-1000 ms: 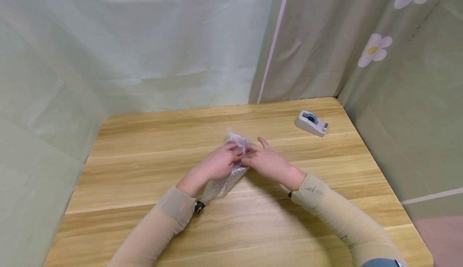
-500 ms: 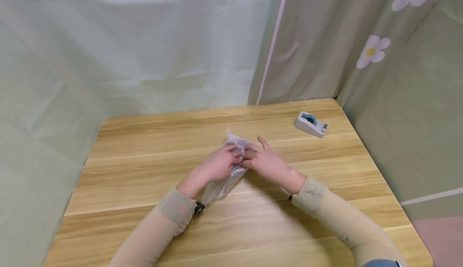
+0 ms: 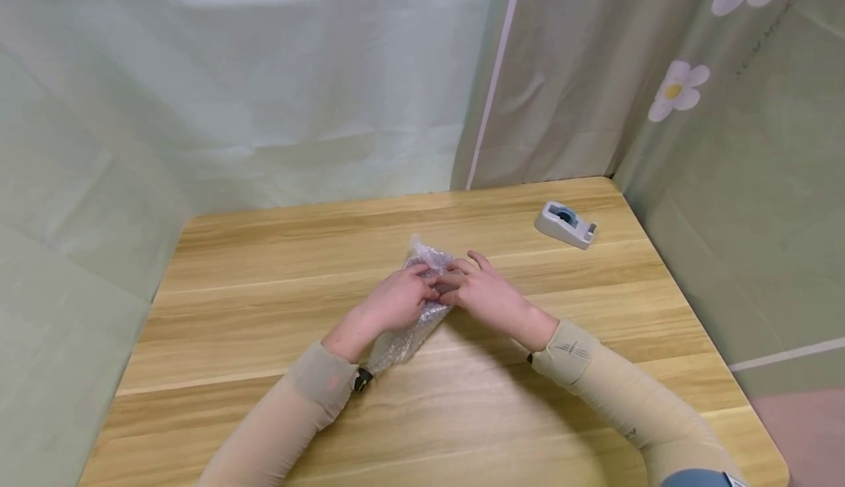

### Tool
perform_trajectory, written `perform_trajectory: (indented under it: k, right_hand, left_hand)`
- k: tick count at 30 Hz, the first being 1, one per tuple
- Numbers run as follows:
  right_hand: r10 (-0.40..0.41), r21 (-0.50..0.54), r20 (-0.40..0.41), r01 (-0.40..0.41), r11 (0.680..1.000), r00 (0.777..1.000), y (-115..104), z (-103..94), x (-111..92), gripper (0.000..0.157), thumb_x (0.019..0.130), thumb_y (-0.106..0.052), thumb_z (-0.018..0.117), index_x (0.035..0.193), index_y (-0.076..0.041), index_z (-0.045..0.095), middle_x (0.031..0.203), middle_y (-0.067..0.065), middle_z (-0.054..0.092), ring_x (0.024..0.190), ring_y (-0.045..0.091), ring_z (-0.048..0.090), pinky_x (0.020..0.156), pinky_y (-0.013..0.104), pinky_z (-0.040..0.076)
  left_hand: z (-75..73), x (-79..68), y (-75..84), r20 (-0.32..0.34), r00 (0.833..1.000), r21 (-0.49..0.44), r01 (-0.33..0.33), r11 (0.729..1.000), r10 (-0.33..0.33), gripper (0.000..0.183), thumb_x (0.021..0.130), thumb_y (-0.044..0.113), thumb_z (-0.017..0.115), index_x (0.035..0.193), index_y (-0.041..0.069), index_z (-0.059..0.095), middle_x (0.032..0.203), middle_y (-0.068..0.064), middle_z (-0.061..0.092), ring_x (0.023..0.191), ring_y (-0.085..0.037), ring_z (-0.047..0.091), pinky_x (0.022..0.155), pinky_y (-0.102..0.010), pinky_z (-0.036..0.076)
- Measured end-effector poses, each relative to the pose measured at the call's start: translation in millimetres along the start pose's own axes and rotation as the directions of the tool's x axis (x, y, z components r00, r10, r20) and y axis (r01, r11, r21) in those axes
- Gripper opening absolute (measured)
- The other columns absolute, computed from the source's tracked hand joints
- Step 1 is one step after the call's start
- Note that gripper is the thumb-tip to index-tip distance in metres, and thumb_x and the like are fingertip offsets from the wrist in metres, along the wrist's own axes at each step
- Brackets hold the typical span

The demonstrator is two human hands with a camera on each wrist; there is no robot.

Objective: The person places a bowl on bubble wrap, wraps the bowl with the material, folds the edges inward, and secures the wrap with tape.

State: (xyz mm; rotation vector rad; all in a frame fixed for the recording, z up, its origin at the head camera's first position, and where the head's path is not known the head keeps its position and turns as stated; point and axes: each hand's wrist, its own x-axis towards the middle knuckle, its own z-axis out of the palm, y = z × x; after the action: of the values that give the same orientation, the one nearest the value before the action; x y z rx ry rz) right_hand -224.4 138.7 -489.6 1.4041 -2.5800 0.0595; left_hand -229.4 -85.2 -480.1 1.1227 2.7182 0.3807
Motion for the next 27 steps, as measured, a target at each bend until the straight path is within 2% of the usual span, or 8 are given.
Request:
perform_trajectory:
  k: [8,12,16,20,23,27]
  right_hand:
    - [-0.005,0.002,0.017,0.005,1.0,1.0,-0.4,-2.1,3.0,0.026,0.093,-0.012,0.077,0.112,-0.028,0.085,0.141,-0.003,0.07,0.137,0.032,0.054,0.116,0.071,0.037]
    - [0.002,-0.01,0.039,-0.001,1.0,0.999,-0.6,-3.3,5.1,0.028,0.091,-0.012,0.08,0.112,-0.029,0.085,0.14,-0.002,0.071,0.14,0.033,0.052,0.117,0.071,0.036]
    - [0.013,-0.052,0.049,-0.01,0.999,0.999,-1.7,-4.2,4.0,0.036,0.089,-0.009,0.082,0.118,-0.032,0.084,0.138,0.0,0.072,0.14,0.032,0.053,0.115,0.071,0.039]
    - [0.024,-0.105,0.061,-0.017,0.994,0.998,-5.3,-1.5,0.7,0.043,0.093,-0.008,0.078,0.13,-0.03,0.079,0.138,0.002,0.072,0.14,0.032,0.055,0.113,0.072,0.041]
    - [0.023,-0.132,0.055,-0.015,0.991,0.998,-9.6,2.3,-0.2,0.035,0.098,-0.011,0.073,0.13,-0.024,0.075,0.136,0.003,0.073,0.139,0.033,0.055,0.112,0.073,0.041]
    - [0.027,-0.134,0.028,-0.023,0.991,0.999,-14.2,6.8,1.1,0.021,0.101,-0.012,0.069,0.12,-0.018,0.072,0.131,0.004,0.075,0.135,0.032,0.057,0.112,0.075,0.04]
  left_hand:
    - [1.2,0.9,-1.4,0.015,1.0,0.007,0.017,1.0,-0.017,0.028,0.103,0.006,0.06,0.119,0.011,0.083,0.138,-0.011,0.071,0.15,-0.038,0.045,0.125,-0.052,0.035]
    - [1.3,1.1,-1.3,0.019,1.0,0.032,0.012,0.999,-0.013,0.028,0.103,0.006,0.061,0.119,0.013,0.083,0.145,-0.011,0.067,0.151,-0.037,0.044,0.125,-0.052,0.034]
    - [1.3,0.1,-0.9,0.019,1.0,0.056,-0.004,0.998,0.003,0.029,0.103,0.006,0.06,0.121,0.013,0.082,0.153,-0.01,0.06,0.151,-0.037,0.044,0.126,-0.052,0.034]
    - [1.5,-0.5,-1.1,0.019,1.0,0.052,-0.007,0.999,0.006,0.03,0.104,0.005,0.058,0.121,0.012,0.082,0.154,-0.008,0.06,0.152,-0.037,0.043,0.126,-0.051,0.032]
    - [1.8,-0.4,-2.0,0.019,1.0,0.036,-0.001,0.999,0.001,0.032,0.103,0.003,0.055,0.119,0.01,0.082,0.153,-0.008,0.06,0.152,-0.036,0.042,0.127,-0.05,0.03]
    - [2.3,-0.1,-3.2,0.025,1.0,0.02,0.006,1.0,-0.007,0.033,0.102,0.003,0.053,0.117,0.01,0.082,0.152,-0.008,0.06,0.153,-0.037,0.042,0.128,-0.05,0.03]
